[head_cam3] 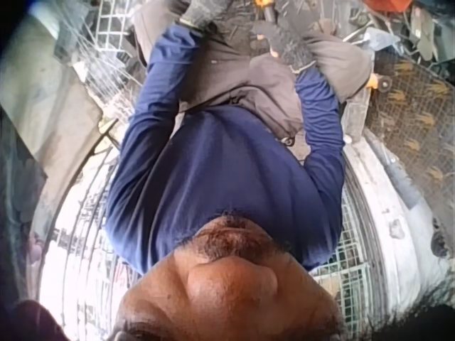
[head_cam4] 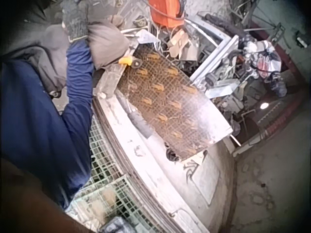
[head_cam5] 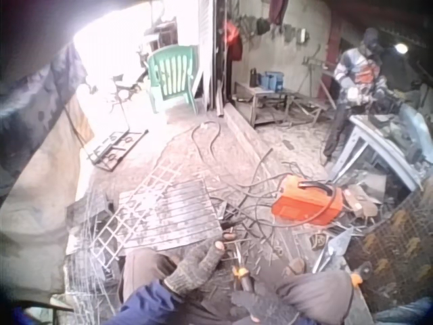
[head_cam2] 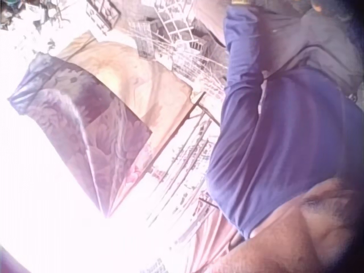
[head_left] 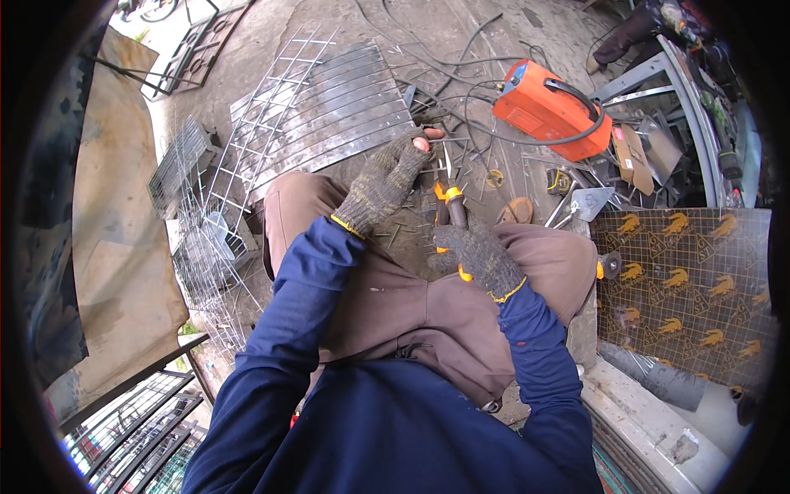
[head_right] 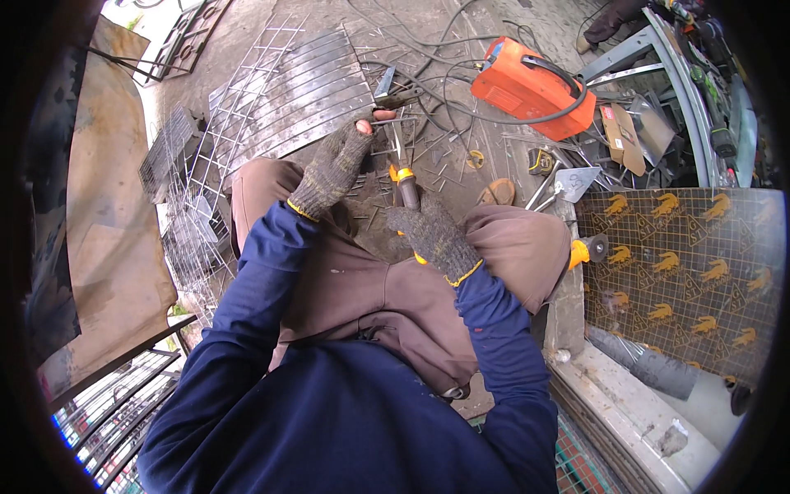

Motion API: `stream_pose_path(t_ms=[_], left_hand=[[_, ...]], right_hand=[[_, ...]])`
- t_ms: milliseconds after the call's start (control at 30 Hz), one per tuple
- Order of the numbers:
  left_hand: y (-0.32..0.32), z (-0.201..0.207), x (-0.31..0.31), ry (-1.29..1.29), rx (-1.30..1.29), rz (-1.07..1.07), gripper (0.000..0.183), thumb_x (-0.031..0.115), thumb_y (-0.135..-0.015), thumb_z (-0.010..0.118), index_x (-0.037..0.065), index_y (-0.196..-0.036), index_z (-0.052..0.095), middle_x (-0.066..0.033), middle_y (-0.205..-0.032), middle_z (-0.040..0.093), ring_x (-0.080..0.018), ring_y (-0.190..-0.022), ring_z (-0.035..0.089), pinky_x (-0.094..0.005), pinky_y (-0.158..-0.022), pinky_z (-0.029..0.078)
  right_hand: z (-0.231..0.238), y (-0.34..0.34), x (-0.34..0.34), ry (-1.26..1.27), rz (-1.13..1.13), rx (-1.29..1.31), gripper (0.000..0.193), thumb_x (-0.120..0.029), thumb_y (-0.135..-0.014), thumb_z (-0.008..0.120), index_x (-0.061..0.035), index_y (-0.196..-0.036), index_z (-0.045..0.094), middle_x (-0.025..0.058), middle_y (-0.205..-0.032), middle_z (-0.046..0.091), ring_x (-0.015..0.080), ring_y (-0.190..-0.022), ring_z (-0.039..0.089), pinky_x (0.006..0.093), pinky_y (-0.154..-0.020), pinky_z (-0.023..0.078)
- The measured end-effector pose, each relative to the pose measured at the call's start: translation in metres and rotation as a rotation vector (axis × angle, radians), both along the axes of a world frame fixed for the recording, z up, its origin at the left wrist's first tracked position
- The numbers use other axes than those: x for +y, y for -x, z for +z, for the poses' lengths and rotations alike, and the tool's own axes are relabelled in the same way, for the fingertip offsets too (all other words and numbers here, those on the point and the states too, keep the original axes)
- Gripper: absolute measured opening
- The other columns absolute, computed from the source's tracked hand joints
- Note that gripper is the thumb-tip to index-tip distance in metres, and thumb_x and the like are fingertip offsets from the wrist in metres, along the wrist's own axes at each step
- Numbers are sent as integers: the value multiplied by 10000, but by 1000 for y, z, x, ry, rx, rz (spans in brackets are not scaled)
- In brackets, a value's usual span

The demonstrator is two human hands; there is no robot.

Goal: Cutting and bending metal wire mesh using pliers.

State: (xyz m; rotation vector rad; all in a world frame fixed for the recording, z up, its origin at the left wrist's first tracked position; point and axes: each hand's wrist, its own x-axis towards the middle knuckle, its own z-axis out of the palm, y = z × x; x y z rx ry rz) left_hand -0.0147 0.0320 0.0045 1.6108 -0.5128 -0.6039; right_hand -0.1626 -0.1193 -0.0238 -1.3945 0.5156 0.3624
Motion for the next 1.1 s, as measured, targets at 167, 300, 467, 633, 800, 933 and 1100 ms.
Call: stream_pose_path(t_ms=[167, 300, 467, 633, 800, 933, 1100], left_hand=[[7, 14, -1, 6, 35, 10, 554, 529, -1041, 394, 113, -1355, 582, 70, -795, 470, -47, -727, 399, -228, -650, 356], [5, 9, -2, 18, 68, -1, 559, 543, -1036, 392, 122, -1354, 578, 29, -865, 508, -72, -812, 457, -248, -712, 430], [5, 2, -2, 41, 71, -1, 565, 550, -1033, 395, 117, -1344, 580, -10, -985, 541, -96, -940, 490, -271, -810, 468], [3, 7, 0, -43, 38, -36, 561, 531, -1041, 385, 99, -1342, 581, -36, -1113, 583, -118, -1042, 506, -308, -944, 437], [4, 9, -1, 10, 18, -20, 553, 494, -1056, 366, 77, -1353, 573, -73, -1232, 601, -156, -1183, 485, -331, -1067, 343], [3, 9, -1, 5, 18, -26, 558, 497, -1054, 369, 74, -1357, 571, -81, -1243, 601, -161, -1193, 487, -334, -1069, 344], [2, 3, -2, 62, -62, -8, 572, 507, -1050, 368, 73, -1369, 563, -103, -1305, 589, -186, -1261, 478, -352, -1088, 342]], right_hand=[[1, 1, 2, 38, -15, -42, 354, -252, -816, 717, -23, -1054, 589, 70, -843, 591, 160, -748, 599, 332, -640, 514], [-12, -1, -7, 317, 229, -81, 324, -221, -824, 715, -29, -1056, 592, 58, -848, 590, 151, -761, 603, 321, -646, 523], [0, -1, 1, 123, 74, -16, 285, -198, -825, 713, -37, -1035, 608, 45, -831, 602, 141, -738, 597, 315, -640, 513], [0, -2, -1, -24, -37, 31, 289, -193, -833, 715, -31, -1049, 614, 52, -851, 615, 137, -743, 597, 308, -646, 507], [-5, 3, -1, 148, 65, -207, 300, -198, -829, 731, -23, -1042, 613, 47, -839, 608, 134, -747, 593, 299, -645, 498], [-1, 1, 0, 225, 72, -283, 295, -217, -828, 731, -23, -1017, 614, 42, -807, 604, 138, -712, 588, 304, -632, 494], [18, -7, 4, 35, -4, 8, 296, -264, -829, 726, -25, -958, 608, 48, -773, 591, 138, -666, 569, 317, -604, 481]])
